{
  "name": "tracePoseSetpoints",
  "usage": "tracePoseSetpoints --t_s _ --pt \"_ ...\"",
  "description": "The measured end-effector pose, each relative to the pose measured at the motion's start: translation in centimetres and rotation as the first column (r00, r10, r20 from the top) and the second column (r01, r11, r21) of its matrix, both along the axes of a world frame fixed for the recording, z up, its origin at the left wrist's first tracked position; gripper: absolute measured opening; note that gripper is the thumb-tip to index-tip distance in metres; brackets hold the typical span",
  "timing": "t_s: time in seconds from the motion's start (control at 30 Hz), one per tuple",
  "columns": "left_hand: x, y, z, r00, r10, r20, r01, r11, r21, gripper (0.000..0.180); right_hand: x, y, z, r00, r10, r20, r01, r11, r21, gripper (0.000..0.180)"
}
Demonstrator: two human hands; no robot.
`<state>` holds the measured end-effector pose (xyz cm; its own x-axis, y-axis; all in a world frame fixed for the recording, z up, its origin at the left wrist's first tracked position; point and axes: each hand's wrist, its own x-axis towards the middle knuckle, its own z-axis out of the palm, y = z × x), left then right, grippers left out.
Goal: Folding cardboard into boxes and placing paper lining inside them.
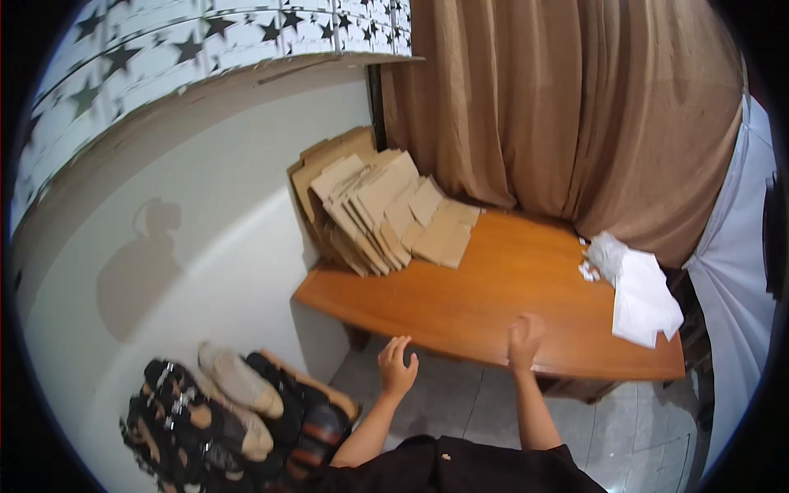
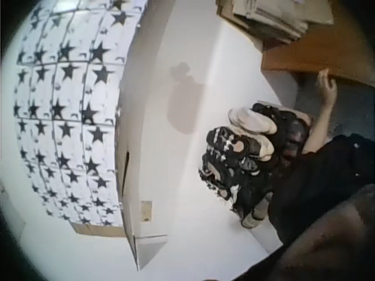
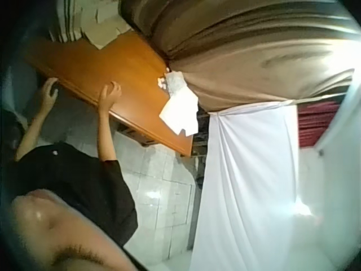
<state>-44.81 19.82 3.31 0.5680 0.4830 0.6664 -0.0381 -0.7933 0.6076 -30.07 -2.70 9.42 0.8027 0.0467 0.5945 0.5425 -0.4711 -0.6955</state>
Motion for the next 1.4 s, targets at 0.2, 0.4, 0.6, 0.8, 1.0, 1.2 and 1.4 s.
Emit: tracePoseSetpoints --t_s 0.2,0.4,0.6,0.8,1.0,1.2,1.4 --pt "16.5 8.7 -3.8 0.882 -0.043 -0.47 0.164 0.961 0.221 0.033 11.1 7.8 -12.2 0.76 -0.154 -0.632 -0.248 0.829 -0.501 0.069" --pt "32.3 18.5 -7.6 0.791 0.292 -0.538 0.243 0.656 0.714 0.045 17.4 10.7 -12.0 0.557 -0.288 -0.779 -0.386 0.741 -0.55 0.099" --pt "40.4 20.6 -9.4 0.7 0.268 -0.662 0.411 0.607 0.68 0.056 19.0 11.1 -12.9 0.493 -0.307 -0.814 -0.419 0.736 -0.532 0.108" --pt "42.7 17.9 -5.0 0.503 0.085 -0.86 0.642 0.63 0.437 0.056 18.9 10.3 -12.2 0.484 -0.288 -0.826 -0.413 0.757 -0.506 0.107" --pt "44.8 17.7 -6.1 0.448 0.206 -0.87 0.715 0.502 0.487 0.055 18.2 10.8 -12.2 0.483 -0.279 -0.83 -0.445 0.739 -0.507 0.105" --pt "45.4 16.9 -5.9 0.64 0.003 -0.768 0.603 0.618 0.504 0.042 18.5 10.2 -13.1 0.498 -0.231 -0.836 -0.496 0.715 -0.493 0.108" --pt "41.2 11.8 4.7 0.93 -0.29 -0.226 0.358 0.856 0.374 0.021 21.2 5.7 -14.4 0.529 0.116 -0.841 -0.556 0.796 -0.239 0.078"
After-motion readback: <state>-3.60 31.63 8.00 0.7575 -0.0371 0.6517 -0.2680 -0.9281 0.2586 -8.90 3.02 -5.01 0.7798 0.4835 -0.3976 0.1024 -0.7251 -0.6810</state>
